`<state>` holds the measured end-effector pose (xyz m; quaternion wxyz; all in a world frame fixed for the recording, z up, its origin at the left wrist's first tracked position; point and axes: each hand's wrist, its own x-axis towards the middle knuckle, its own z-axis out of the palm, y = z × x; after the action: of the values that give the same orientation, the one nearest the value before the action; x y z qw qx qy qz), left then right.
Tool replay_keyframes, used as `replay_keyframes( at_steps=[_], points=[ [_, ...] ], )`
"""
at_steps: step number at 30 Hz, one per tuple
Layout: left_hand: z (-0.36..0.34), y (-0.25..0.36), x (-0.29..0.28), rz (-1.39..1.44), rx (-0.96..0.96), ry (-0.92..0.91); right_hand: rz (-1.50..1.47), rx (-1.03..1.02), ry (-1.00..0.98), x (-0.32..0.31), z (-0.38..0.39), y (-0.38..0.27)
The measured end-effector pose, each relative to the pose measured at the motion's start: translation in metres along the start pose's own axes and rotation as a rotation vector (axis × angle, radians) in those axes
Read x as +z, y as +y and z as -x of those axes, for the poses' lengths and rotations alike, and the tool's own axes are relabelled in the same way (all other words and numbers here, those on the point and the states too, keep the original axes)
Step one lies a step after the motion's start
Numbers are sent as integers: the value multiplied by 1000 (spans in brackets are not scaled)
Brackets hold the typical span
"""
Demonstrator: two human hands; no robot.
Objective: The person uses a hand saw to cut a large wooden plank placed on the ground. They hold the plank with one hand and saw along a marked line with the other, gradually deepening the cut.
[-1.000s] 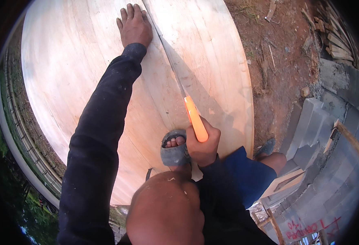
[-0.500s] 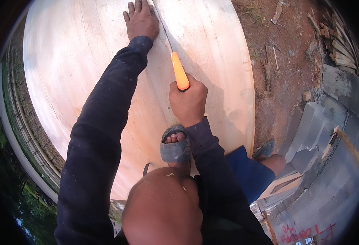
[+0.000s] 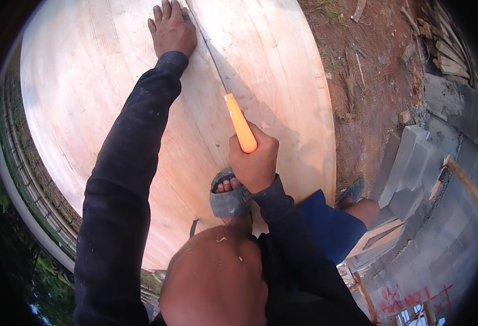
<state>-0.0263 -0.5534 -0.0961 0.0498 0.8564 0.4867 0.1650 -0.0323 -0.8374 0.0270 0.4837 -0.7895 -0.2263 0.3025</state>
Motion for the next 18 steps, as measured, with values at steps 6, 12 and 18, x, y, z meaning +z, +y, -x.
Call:
replay_keyframes(
  at_steps=[6,12,18],
  points=[
    [-5,-23,7,64,41,77,-99,82,-15,-21,35,0],
    [2,0,-5,95,-3,46,276,50,-99,-119,150,-23],
    [3,-5,0,77,-11,28,11,136,-78,-17,1,6]
  ],
)
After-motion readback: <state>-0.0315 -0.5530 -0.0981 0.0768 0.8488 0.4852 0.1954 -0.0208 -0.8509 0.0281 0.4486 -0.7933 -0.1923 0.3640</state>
